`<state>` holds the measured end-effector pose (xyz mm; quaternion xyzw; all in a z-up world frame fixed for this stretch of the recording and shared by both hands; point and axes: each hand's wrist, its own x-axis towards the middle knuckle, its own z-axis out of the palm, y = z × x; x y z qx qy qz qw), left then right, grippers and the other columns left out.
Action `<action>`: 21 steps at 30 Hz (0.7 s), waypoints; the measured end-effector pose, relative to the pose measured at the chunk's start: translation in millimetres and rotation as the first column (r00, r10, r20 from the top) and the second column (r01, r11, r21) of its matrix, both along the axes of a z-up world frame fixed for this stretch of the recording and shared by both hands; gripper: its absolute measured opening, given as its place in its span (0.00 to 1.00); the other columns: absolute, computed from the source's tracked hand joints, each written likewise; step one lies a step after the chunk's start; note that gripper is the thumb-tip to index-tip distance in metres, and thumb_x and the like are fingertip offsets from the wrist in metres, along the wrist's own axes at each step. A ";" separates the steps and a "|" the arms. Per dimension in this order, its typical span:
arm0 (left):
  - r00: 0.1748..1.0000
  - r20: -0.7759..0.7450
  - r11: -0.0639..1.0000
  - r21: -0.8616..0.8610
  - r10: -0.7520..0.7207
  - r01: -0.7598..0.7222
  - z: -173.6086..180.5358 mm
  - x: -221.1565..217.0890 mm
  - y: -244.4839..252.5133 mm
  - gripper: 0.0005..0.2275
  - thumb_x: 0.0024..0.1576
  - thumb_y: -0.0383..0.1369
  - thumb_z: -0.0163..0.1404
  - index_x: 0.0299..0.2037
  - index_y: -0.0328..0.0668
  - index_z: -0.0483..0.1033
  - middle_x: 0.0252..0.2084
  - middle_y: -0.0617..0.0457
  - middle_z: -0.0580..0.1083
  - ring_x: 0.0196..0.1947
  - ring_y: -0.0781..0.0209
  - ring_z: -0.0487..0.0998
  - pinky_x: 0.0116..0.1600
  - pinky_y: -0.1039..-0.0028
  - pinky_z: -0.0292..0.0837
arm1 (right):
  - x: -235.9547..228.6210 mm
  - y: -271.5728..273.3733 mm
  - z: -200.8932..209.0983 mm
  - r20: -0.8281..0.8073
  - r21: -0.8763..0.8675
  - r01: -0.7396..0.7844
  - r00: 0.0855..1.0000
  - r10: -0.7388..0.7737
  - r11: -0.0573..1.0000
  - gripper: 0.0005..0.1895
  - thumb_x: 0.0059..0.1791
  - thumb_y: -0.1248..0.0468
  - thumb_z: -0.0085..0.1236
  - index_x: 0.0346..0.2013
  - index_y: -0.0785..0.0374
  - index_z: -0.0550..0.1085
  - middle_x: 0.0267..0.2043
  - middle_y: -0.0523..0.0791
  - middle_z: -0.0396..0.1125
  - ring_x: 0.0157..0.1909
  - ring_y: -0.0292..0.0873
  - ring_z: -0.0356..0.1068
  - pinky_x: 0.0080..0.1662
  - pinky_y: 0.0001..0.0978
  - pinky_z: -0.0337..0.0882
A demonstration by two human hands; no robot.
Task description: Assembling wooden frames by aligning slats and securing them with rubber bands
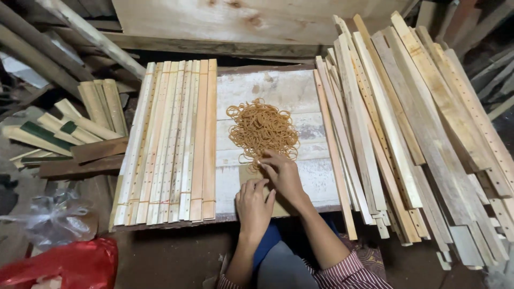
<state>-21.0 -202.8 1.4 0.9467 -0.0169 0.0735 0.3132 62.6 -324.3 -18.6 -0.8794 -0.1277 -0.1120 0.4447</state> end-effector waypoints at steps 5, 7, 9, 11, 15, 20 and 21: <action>0.988 -0.110 0.983 -0.159 -0.113 0.095 -23.2 5.0 -36.0 0.06 0.58 0.40 0.57 0.36 0.52 0.82 0.30 0.55 0.79 0.34 0.51 0.83 0.38 0.64 0.76 | -61.5 -71.5 -0.2 -0.079 -0.069 0.165 0.982 -0.171 0.984 0.08 0.48 0.63 0.63 0.40 0.51 0.84 0.48 0.43 0.78 0.54 0.47 0.75 0.54 0.36 0.74; 0.967 -0.183 0.966 -0.220 -0.179 0.137 -26.5 -1.6 -56.9 0.06 0.57 0.41 0.57 0.32 0.54 0.82 0.28 0.55 0.81 0.32 0.51 0.84 0.35 0.64 0.76 | -87.7 -97.4 1.1 -0.108 -0.096 0.213 0.969 -0.223 0.972 0.07 0.48 0.62 0.63 0.40 0.51 0.84 0.47 0.42 0.78 0.54 0.46 0.76 0.54 0.35 0.74; 0.890 -0.264 0.878 -0.412 -0.372 0.244 -28.4 -12.8 -82.6 0.09 0.58 0.42 0.55 0.28 0.54 0.80 0.25 0.64 0.82 0.31 0.68 0.86 0.41 0.74 0.74 | -111.4 -121.9 -0.9 0.099 -0.140 0.282 0.958 -0.270 0.949 0.10 0.48 0.68 0.60 0.44 0.62 0.81 0.50 0.47 0.76 0.53 0.45 0.75 0.56 0.37 0.73; 0.852 -0.287 0.860 -0.410 -0.438 0.304 -46.7 -22.3 -109.6 0.07 0.57 0.41 0.56 0.32 0.50 0.77 0.26 0.58 0.81 0.31 0.59 0.84 0.39 0.68 0.72 | -115.1 -143.9 -10.5 0.105 -0.196 0.333 0.942 -0.318 0.922 0.11 0.50 0.68 0.57 0.46 0.63 0.80 0.53 0.51 0.74 0.55 0.50 0.73 0.57 0.41 0.71; 0.751 -0.325 0.782 -0.487 -0.575 0.389 -58.2 -37.2 -146.8 0.09 0.59 0.34 0.51 0.40 0.43 0.62 0.27 0.54 0.78 0.29 0.50 0.79 0.38 0.65 0.68 | -115.6 -158.0 7.9 -0.001 -0.303 0.399 0.908 -0.419 0.865 0.15 0.51 0.70 0.51 0.51 0.71 0.76 0.60 0.60 0.67 0.62 0.60 0.67 0.62 0.48 0.69; 0.854 -0.211 0.780 -0.551 -0.475 0.297 -97.0 -40.1 -166.1 0.12 0.49 0.24 0.52 0.39 0.45 0.63 0.32 0.51 0.75 0.30 0.49 0.79 0.37 0.64 0.68 | -103.6 -163.0 -5.8 0.031 -0.435 0.375 0.915 -0.403 0.819 0.25 0.42 0.79 0.52 0.53 0.70 0.74 0.62 0.61 0.65 0.61 0.63 0.67 0.53 0.53 0.74; 0.871 -0.192 0.775 -0.569 -0.452 0.276 -98.5 -40.8 -166.0 0.15 0.46 0.22 0.52 0.41 0.45 0.64 0.34 0.52 0.76 0.31 0.51 0.80 0.37 0.64 0.70 | -100.9 -163.8 -10.9 0.041 -0.485 0.370 0.914 -0.403 0.792 0.31 0.35 0.82 0.53 0.54 0.68 0.73 0.63 0.61 0.64 0.60 0.65 0.67 0.50 0.55 0.74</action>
